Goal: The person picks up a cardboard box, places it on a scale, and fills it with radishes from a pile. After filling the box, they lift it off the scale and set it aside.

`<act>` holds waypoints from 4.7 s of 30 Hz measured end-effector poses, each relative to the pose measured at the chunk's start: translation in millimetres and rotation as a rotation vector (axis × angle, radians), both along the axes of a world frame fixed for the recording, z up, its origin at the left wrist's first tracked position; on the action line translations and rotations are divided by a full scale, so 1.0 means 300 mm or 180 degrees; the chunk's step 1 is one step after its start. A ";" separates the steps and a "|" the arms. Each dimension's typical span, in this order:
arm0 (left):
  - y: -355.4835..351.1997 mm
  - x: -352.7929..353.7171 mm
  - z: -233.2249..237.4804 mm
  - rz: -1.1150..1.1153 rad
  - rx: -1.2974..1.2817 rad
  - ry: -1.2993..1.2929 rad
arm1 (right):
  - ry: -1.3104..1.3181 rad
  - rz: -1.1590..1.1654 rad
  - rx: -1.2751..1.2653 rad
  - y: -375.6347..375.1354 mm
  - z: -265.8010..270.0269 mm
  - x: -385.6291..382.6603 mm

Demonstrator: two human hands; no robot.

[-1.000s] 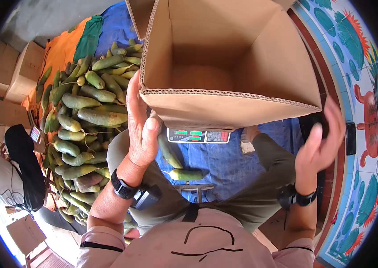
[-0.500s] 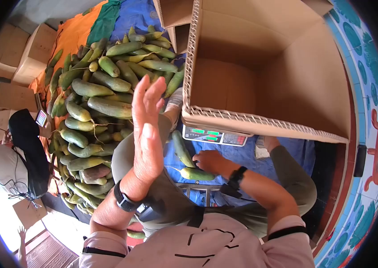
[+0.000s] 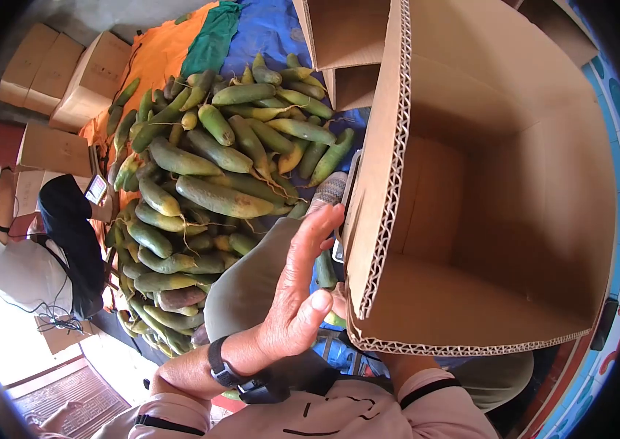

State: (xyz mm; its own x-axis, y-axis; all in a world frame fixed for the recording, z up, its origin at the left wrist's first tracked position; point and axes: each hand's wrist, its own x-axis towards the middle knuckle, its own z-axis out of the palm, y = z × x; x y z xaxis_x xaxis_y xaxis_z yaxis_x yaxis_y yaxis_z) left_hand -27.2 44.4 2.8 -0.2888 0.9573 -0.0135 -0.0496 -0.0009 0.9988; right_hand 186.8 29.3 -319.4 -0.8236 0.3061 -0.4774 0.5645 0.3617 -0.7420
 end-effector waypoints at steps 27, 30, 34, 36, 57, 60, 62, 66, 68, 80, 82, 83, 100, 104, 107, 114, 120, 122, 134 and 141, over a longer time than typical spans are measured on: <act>0.046 0.057 0.012 0.0767 0.1538 0.1318 | 0.0561 -0.1073 0.0310 0.246 1.691 0.435; 0.064 0.073 0.040 0.0961 0.1836 0.1921 | 0.1104 -0.2105 0.0837 0.227 1.846 0.510; 0.071 0.086 0.080 0.0736 0.1876 0.2310 | 0.1151 -0.1823 0.1772 0.361 1.950 0.344; 0.059 0.097 0.077 0.0825 0.1799 0.2133 | 0.0757 -0.1505 0.1771 0.463 1.945 0.218; 0.052 0.075 0.078 0.0691 0.1994 0.2052 | -0.1751 0.1051 0.0486 1.029 0.950 -0.276; 0.052 0.074 0.078 0.0876 0.1909 0.1989 | -0.1946 0.0988 0.0490 1.015 1.052 -0.291; 0.050 0.073 0.071 0.0852 0.1921 0.1956 | -0.2071 0.1046 0.0807 0.984 1.196 -0.325; 0.039 0.053 0.067 0.0857 0.1886 0.2229 | -0.0895 0.1614 0.1810 0.864 1.507 -0.305; 0.040 0.047 0.057 0.0809 0.1931 0.2178 | 0.0077 0.1057 0.1918 0.717 1.669 -0.273; 0.055 0.058 0.043 0.0976 0.1939 0.2300 | -0.0379 0.0252 -0.0616 0.259 1.032 0.146; 0.059 0.063 0.039 0.0963 0.1928 0.2282 | -0.0566 0.0231 -0.0226 0.237 0.651 0.230; 0.065 0.071 0.029 0.1000 0.2010 0.2150 | -0.0743 0.0225 -0.0083 0.203 0.473 0.254; 0.009 0.078 0.020 0.0896 0.1375 0.2336 | -0.0801 0.1354 0.1076 -0.188 -0.036 0.246; 0.008 0.080 0.011 0.0972 0.1313 0.2475 | -0.0364 0.1240 0.1410 -0.131 -0.038 0.285; 0.002 0.079 0.014 0.0936 0.1249 0.2545 | -0.0298 0.1214 0.1082 -0.013 0.038 0.358; 0.020 0.098 0.015 0.1016 0.1356 0.2386 | -0.0669 0.0440 0.1067 -0.116 0.001 0.317; 0.016 0.098 0.023 0.0884 0.1277 0.2328 | -0.0364 -0.0579 0.1454 -0.214 -0.099 0.263; 0.018 0.098 0.022 0.0981 0.1257 0.2499 | 0.0191 -0.1169 0.1630 -0.204 -0.127 0.262; 0.080 0.096 -0.012 0.0950 0.2098 0.1717 | -0.0412 0.0136 0.0630 0.116 0.523 0.257; 0.071 0.099 0.037 0.0908 0.2080 0.1939 | 0.0426 -0.1262 0.0284 0.280 1.408 0.517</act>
State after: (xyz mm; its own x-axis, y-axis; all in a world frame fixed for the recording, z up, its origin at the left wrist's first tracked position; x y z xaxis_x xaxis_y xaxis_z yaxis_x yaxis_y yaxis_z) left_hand 2.4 65.9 13.8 -0.2942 0.6134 0.7329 0.5703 -0.5027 0.6496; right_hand 342.0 113.4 103.0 -0.6867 0.6469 -0.3315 0.5736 0.2022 -0.7938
